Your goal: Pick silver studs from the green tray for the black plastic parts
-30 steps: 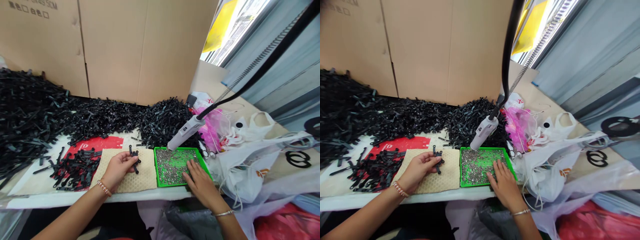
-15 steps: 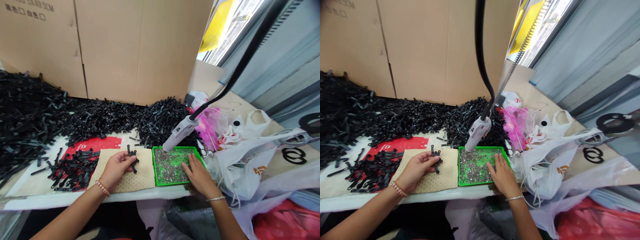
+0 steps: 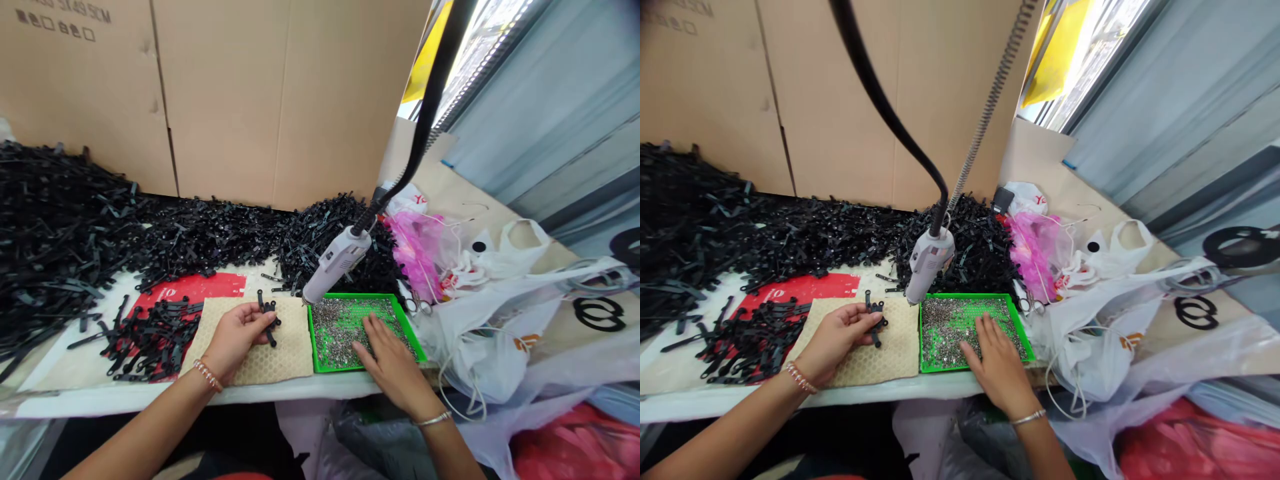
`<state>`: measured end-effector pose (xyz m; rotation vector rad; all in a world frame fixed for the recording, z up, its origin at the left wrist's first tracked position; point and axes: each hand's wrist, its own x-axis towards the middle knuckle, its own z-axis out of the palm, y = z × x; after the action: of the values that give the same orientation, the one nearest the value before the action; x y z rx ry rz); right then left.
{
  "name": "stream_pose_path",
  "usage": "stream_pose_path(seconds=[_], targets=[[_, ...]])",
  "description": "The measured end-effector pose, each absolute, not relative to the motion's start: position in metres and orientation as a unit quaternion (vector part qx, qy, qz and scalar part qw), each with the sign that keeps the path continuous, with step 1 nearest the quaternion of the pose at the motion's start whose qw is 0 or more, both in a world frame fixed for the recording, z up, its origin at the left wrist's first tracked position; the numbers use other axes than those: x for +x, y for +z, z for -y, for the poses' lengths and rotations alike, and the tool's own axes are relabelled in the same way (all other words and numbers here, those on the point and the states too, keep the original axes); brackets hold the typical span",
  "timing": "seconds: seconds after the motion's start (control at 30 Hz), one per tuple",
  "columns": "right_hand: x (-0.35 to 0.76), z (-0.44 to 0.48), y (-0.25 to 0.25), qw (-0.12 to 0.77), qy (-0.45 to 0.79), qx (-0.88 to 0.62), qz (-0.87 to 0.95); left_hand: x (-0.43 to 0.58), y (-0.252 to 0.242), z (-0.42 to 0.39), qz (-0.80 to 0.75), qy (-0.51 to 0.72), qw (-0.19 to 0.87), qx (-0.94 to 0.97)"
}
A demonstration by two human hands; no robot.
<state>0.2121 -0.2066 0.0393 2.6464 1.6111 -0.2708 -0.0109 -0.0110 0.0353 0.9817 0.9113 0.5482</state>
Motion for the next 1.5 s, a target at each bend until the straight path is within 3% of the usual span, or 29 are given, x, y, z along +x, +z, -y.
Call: stream_pose_path(seconds=[0.43, 0.6, 0.77, 1.17, 1.5], targets=[[0.170, 0.204, 0.051, 0.008, -0.120, 0.811, -0.573, -0.012, 0.034, 0.011, -0.414, 0.253, 0.751, 0.448], [0.204, 0.211, 0.047, 0.006, -0.106, 0.829, -0.549, -0.012, 0.034, 0.011, -0.415, 0.252, 0.750, 0.450], [0.249, 0.210, 0.033, -0.053, -0.078, 0.862, -0.498, -0.012, 0.034, 0.012, -0.414, 0.250, 0.752, 0.447], [0.179, 0.189, 0.052, -0.008, -0.154, 0.799, -0.581, -0.011, 0.035, 0.010, -0.419, 0.250, 0.744, 0.456], [0.227, 0.232, 0.034, 0.028, -0.051, 0.881, -0.470, -0.012, 0.037, 0.012, -0.417, 0.251, 0.749, 0.450]])
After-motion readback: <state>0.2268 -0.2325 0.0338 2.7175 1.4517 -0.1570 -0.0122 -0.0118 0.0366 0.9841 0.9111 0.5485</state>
